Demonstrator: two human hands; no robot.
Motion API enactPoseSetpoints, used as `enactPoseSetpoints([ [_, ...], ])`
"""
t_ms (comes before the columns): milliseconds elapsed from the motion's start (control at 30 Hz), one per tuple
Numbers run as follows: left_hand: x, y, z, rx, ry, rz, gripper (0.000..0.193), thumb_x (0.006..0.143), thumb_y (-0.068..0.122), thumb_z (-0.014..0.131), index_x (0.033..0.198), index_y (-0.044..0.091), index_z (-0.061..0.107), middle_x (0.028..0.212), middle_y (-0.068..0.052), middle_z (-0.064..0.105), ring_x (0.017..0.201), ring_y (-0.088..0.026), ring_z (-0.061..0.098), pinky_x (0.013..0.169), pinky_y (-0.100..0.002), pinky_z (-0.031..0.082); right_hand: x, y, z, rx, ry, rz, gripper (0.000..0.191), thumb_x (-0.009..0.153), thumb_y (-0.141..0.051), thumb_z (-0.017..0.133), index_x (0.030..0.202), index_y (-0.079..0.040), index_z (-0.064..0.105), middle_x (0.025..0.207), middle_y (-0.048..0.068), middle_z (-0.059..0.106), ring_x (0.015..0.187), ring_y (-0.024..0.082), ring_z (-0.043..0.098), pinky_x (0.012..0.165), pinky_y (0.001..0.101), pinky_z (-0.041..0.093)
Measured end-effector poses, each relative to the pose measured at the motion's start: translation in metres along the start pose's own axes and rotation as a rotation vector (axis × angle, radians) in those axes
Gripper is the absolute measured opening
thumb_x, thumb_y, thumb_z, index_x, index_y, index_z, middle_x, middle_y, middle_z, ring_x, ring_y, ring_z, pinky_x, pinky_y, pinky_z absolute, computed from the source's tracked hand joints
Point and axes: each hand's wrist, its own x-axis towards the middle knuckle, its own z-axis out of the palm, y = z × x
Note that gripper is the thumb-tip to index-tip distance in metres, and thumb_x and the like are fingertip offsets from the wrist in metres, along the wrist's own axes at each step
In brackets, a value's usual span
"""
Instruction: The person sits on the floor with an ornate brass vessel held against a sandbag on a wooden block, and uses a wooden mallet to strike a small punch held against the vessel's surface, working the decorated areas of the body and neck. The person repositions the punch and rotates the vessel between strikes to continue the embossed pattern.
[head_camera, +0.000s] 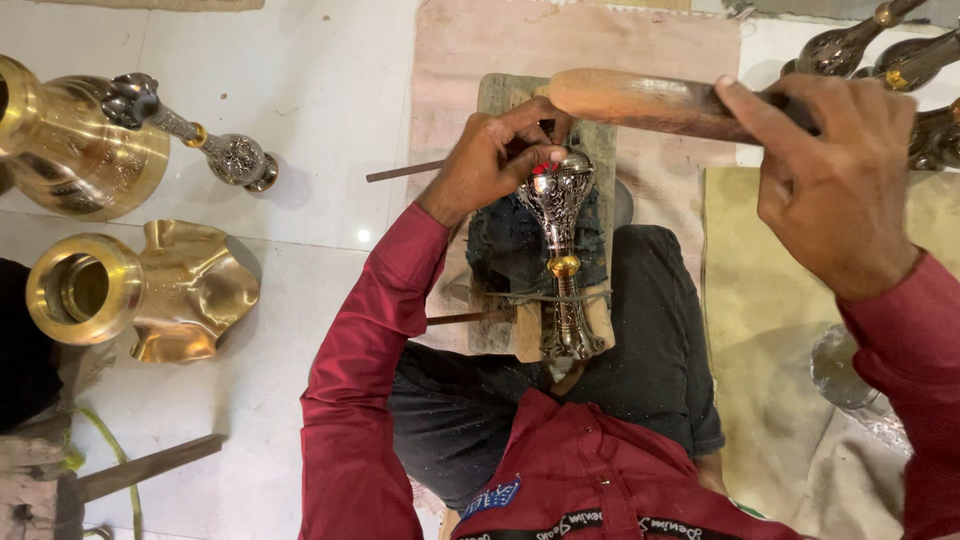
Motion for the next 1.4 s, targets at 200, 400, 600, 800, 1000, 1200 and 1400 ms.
enactPoseSetpoints([
  [200,0.000,0.000,-0.002,-0.096,-0.040,0.030,0.042,0.100,0.004,0.074,0.140,0.008,0.062,0.102,-0.008,0.080,0.091,-0.011,0.078,0.081,-0.029,0.065,-0.001,0.009,0.000,0.003,-0.004,-0.054,0.061,0.086,0.005,0.072,0.143,-0.014,0.065,0.117,0.014,0.065,0.104,0.026,0.061,0.090,0.0426,0.048],
  [400,-0.003,-0.012,0.001,-0.030,0.003,-0.031,0.037,0.096,0.006,0.076,0.132,0.010,0.068,0.089,-0.005,0.081,0.068,-0.009,0.070,0.060,-0.025,0.055,-0.008,0.023,0.022,0.044,-0.016,-0.077,0.059,0.096,0.008,0.070,0.151,-0.011,0.064,0.122,0.016,0.063,0.107,0.027,0.059,0.098,0.0401,0.047],
  [600,-0.004,-0.018,0.004,0.048,0.006,-0.024,0.013,0.097,0.007,0.080,0.106,0.016,0.077,0.115,-0.006,0.079,0.057,-0.009,0.063,0.050,-0.027,0.048,-0.013,0.026,0.017,0.119,-0.006,-0.039,0.059,0.096,0.009,0.064,0.152,-0.007,0.059,0.123,0.016,0.059,0.112,0.027,0.056,0.100,0.0380,0.045],
  [800,-0.004,-0.015,0.002,0.027,-0.023,0.001,0.043,0.099,0.004,0.071,0.140,0.014,0.064,0.082,-0.003,0.079,0.061,-0.007,0.063,0.057,-0.025,0.048,0.000,0.009,-0.002,0.243,-0.006,0.046,0.064,0.095,0.004,0.069,0.156,-0.011,0.057,0.124,0.017,0.061,0.106,0.031,0.058,0.092,0.0449,0.044],
  [1000,-0.004,-0.018,0.002,0.084,-0.032,-0.041,0.038,0.099,0.007,0.078,0.135,0.014,0.068,0.079,-0.004,0.080,0.056,-0.009,0.060,0.054,-0.026,0.047,0.017,-0.004,-0.009,0.295,-0.014,0.078,0.061,0.095,0.000,0.066,0.153,-0.018,0.058,0.128,0.007,0.060,0.108,0.022,0.057,0.091,0.0401,0.048],
  [1200,-0.009,-0.028,0.007,0.036,0.012,-0.015,0.013,0.097,0.005,0.079,0.104,0.014,0.074,0.128,-0.009,0.074,0.058,-0.008,0.065,0.048,-0.025,0.049,0.010,0.001,-0.004,0.237,0.004,0.027,0.062,0.095,0.002,0.068,0.153,-0.018,0.059,0.126,0.013,0.061,0.113,0.026,0.056,0.096,0.0432,0.046],
  [1400,-0.007,-0.029,0.004,0.084,-0.016,-0.022,0.014,0.097,0.002,0.075,0.107,0.012,0.074,0.132,-0.010,0.071,0.064,-0.010,0.070,0.049,-0.026,0.049,-0.002,0.015,0.000,0.005,-0.049,-0.069,0.057,0.098,0.005,0.071,0.151,-0.014,0.062,0.124,0.012,0.062,0.115,0.029,0.058,0.100,0.0419,0.046],
])
